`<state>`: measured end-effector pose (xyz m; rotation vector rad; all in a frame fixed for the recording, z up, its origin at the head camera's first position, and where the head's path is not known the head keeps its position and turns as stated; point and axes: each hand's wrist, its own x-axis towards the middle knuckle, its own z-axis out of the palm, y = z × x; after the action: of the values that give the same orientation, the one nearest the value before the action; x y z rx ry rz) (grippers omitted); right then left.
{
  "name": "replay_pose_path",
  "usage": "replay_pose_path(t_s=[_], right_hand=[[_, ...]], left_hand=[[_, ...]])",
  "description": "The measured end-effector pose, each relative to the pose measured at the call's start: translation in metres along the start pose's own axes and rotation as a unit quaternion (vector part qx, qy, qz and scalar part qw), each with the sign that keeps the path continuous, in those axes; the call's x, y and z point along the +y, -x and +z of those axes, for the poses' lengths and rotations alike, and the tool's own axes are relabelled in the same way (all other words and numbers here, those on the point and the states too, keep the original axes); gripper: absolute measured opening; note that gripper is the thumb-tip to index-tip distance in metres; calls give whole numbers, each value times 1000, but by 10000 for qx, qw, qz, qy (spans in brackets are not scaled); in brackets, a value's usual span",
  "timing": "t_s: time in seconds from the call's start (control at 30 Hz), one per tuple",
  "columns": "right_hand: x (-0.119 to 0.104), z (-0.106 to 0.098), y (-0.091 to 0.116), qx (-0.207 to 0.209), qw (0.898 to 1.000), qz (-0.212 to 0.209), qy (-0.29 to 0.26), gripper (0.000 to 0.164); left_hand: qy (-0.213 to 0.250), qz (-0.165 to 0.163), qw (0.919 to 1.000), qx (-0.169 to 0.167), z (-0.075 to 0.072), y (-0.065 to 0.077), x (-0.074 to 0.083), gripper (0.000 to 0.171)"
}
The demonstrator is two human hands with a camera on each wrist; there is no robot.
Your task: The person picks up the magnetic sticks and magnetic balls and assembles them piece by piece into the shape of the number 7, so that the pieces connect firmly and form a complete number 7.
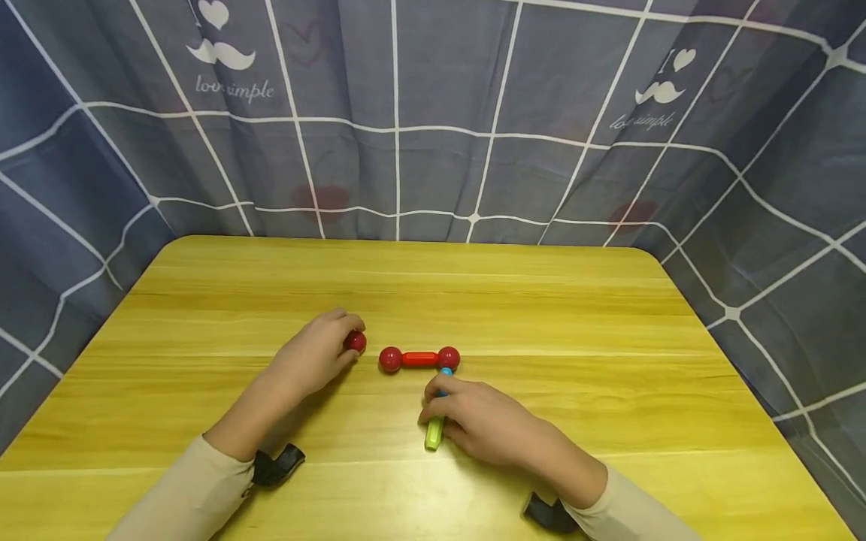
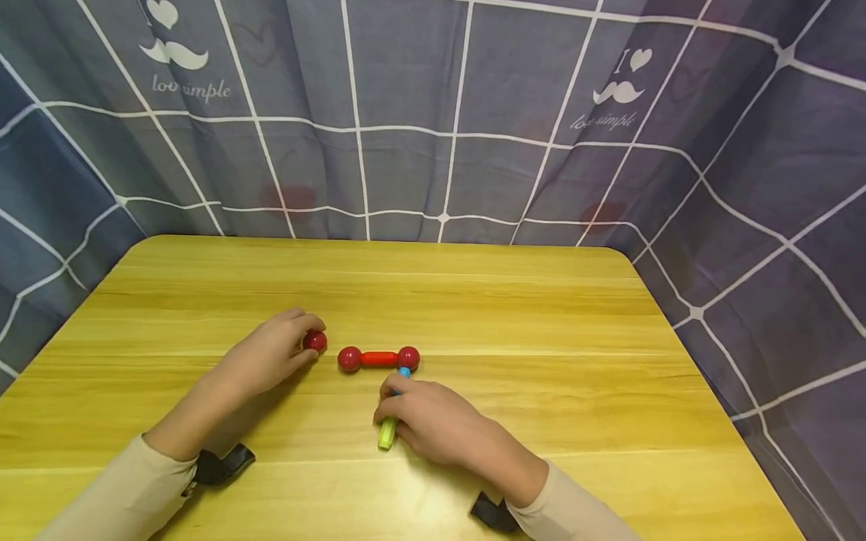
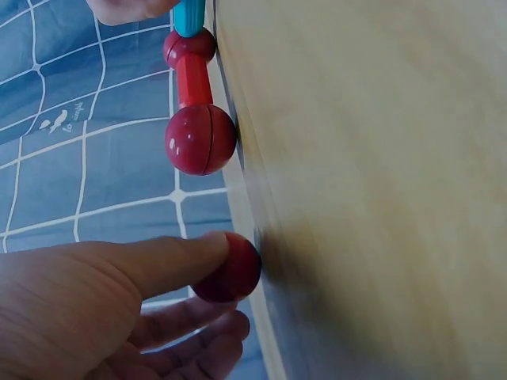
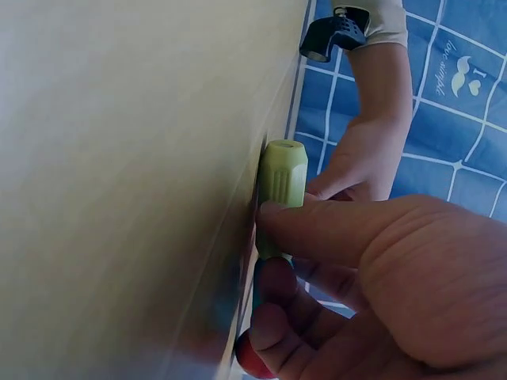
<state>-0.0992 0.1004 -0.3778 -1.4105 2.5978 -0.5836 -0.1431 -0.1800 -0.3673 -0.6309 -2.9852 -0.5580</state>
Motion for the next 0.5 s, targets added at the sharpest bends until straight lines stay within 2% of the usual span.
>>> replay_pose_path(t_s=[0.2,0.33,0.5], right_hand=[[2,0,-2,-32,9999,-56,-119,14],[3,0,-2,-56,9998,-121,-158,13],[5,-3,-5,-61,9995,-323,-3,15]], left_hand=[[32,-216,9985,-507,-8,4,6,30],[33,-222,9959,-874,-13,9,16,29],[164,-180,9936,-1105,-14,14,29,30]])
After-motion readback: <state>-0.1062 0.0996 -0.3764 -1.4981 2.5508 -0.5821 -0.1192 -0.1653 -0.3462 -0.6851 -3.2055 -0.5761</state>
